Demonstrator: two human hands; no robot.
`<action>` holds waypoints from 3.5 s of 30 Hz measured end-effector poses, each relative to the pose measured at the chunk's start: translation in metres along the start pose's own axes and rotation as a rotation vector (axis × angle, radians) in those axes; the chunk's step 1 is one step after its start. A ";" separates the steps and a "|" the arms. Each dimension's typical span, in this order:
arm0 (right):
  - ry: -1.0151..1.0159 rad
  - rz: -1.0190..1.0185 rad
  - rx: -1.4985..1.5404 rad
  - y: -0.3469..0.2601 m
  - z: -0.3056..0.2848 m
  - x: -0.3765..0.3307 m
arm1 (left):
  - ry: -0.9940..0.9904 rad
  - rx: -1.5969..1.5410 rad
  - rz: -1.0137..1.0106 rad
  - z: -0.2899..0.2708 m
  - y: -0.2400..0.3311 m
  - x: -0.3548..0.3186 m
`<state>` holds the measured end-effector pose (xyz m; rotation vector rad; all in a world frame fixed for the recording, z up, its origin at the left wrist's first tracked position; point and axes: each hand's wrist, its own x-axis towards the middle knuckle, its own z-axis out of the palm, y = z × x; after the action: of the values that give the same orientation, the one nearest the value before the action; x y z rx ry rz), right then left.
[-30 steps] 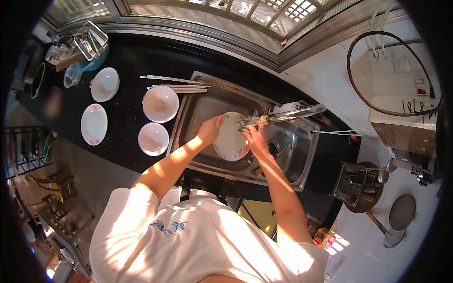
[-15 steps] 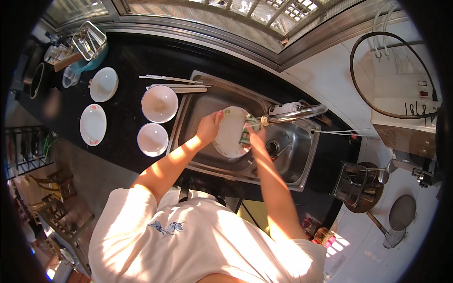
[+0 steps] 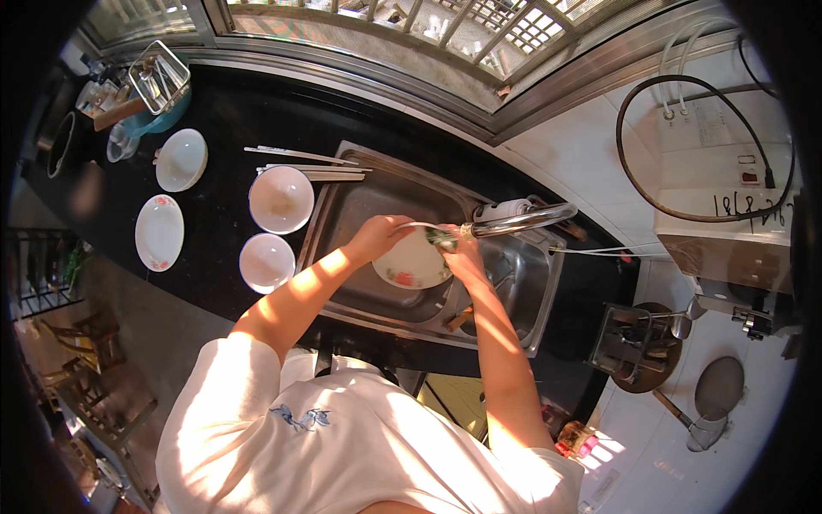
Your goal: The person washes chopsticks, bowls, and plates at a kitchen sink using a green sponge and running water. They scrub each item and place the cleaned pieces on the countertop to the left of the sink.
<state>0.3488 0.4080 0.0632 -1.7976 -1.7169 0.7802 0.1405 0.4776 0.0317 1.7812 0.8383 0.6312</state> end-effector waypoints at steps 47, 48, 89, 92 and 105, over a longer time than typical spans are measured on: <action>0.513 -0.116 -0.043 -0.069 0.073 -0.066 | -0.253 -1.475 -0.561 0.099 -0.038 -0.042; 0.502 -0.222 -0.120 -0.074 0.067 -0.059 | -0.430 -1.514 -0.346 0.105 -0.056 -0.046; 0.562 0.708 0.956 0.006 0.049 0.009 | -0.184 -1.886 -1.011 0.047 0.025 -0.059; 0.549 0.750 0.880 0.021 0.048 0.016 | -0.152 -1.698 -0.553 0.030 0.022 -0.045; 0.551 0.209 0.023 -0.027 0.053 0.009 | 0.363 -0.908 -0.712 0.037 0.022 -0.039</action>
<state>0.2919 0.4177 0.0455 -1.9633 -1.1720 0.3289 0.1492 0.4210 0.0385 0.4979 1.1072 0.6939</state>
